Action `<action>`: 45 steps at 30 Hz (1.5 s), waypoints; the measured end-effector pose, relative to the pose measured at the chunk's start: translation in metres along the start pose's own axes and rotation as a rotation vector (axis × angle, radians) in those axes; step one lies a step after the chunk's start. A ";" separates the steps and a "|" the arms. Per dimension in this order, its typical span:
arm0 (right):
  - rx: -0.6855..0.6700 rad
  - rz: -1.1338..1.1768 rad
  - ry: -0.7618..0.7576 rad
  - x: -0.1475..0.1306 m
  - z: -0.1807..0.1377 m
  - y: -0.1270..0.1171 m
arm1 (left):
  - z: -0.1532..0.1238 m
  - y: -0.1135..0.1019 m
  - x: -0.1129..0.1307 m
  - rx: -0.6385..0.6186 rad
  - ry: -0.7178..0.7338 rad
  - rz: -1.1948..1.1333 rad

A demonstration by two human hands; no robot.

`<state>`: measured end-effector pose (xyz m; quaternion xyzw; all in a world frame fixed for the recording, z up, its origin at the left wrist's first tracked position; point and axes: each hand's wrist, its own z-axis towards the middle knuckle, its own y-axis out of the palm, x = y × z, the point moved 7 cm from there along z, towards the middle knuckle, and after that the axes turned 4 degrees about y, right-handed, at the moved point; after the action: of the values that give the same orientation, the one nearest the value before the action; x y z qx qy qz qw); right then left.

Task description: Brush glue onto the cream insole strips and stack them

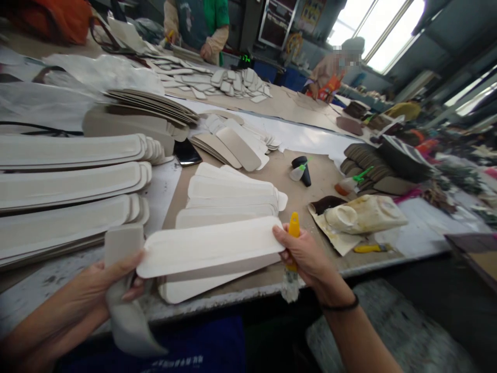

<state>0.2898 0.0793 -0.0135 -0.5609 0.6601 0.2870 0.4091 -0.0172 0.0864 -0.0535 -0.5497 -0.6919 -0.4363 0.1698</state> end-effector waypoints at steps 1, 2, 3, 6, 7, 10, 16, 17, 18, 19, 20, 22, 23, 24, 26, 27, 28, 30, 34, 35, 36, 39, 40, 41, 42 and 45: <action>0.027 -0.065 -0.039 -0.012 0.006 -0.004 | 0.003 0.005 0.010 -0.010 0.031 0.029; 0.069 -0.159 -0.086 -0.024 0.012 -0.008 | 0.006 0.008 0.020 -0.002 0.073 0.059; 0.135 -0.284 -0.147 -0.036 0.017 -0.015 | 0.009 0.007 0.027 0.036 0.109 0.099; 0.421 -0.704 -0.357 -0.065 0.020 -0.034 | 0.013 -0.006 0.031 0.215 0.168 0.236; 0.483 -0.776 -0.402 -0.068 0.016 -0.038 | 0.012 -0.011 0.026 0.253 0.164 0.295; 0.440 -0.666 -0.454 -0.064 -0.001 -0.036 | 0.007 -0.019 0.003 0.273 0.119 0.525; 0.249 -0.383 -0.570 -0.051 -0.051 0.016 | -0.004 -0.018 -0.016 0.287 0.216 0.837; 0.206 -0.292 -0.563 -0.046 -0.054 0.026 | -0.004 -0.017 -0.018 0.283 0.224 0.834; 0.158 -0.188 -0.551 -0.039 -0.054 0.037 | -0.004 -0.017 -0.020 0.275 0.226 0.817; 0.110 -0.090 -0.535 -0.031 -0.053 0.047 | -0.004 -0.017 -0.022 0.261 0.218 0.790; 0.067 -0.012 -0.513 -0.023 -0.051 0.058 | -0.003 -0.017 -0.023 0.247 0.208 0.765; 0.005 0.084 -0.437 -0.006 -0.045 0.076 | -0.003 -0.016 -0.024 0.240 0.208 0.733; -0.016 0.105 -0.381 0.002 -0.042 0.084 | -0.003 -0.015 -0.023 0.243 0.215 0.728; -0.032 0.109 -0.322 0.010 -0.039 0.091 | -0.003 -0.014 -0.022 0.245 0.224 0.727; -0.051 0.075 -0.231 0.021 -0.035 0.100 | -0.002 -0.011 -0.021 0.231 0.223 0.722; -0.051 0.041 -0.215 0.023 -0.034 0.101 | -0.002 -0.010 -0.022 0.219 0.217 0.720; -0.042 0.001 -0.220 0.023 -0.035 0.101 | -0.001 -0.008 -0.022 0.206 0.210 0.719; 0.015 -0.083 -0.279 0.019 -0.037 0.093 | -0.001 -0.005 -0.024 0.193 0.199 0.716; 0.221 -0.312 -0.495 0.004 -0.047 0.064 | 0.001 -0.006 -0.026 0.203 0.184 0.702; 0.272 -0.376 -0.543 0.000 -0.049 0.056 | 0.001 -0.007 -0.027 0.210 0.181 0.700; 0.321 -0.438 -0.583 -0.002 -0.051 0.048 | 0.001 -0.009 -0.028 0.217 0.178 0.701; 0.437 -0.589 -0.674 -0.009 -0.055 0.025 | 0.002 -0.011 -0.029 0.247 0.181 0.710; 0.474 -0.635 -0.709 -0.012 -0.057 0.019 | 0.001 -0.012 -0.029 0.270 0.184 0.705; 0.508 -0.680 -0.744 -0.015 -0.059 0.014 | 0.000 -0.012 -0.029 0.295 0.184 0.692; 0.540 -0.721 -0.777 -0.019 -0.061 0.010 | -0.002 -0.012 -0.029 0.320 0.185 0.676; 0.600 -0.806 -0.850 -0.028 -0.067 0.002 | -0.005 -0.009 -0.028 0.361 0.190 0.657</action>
<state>0.2742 0.0376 0.0447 -0.4635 0.2308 0.1115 0.8482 -0.0176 0.0650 -0.0741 -0.6606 -0.5257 -0.2787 0.4578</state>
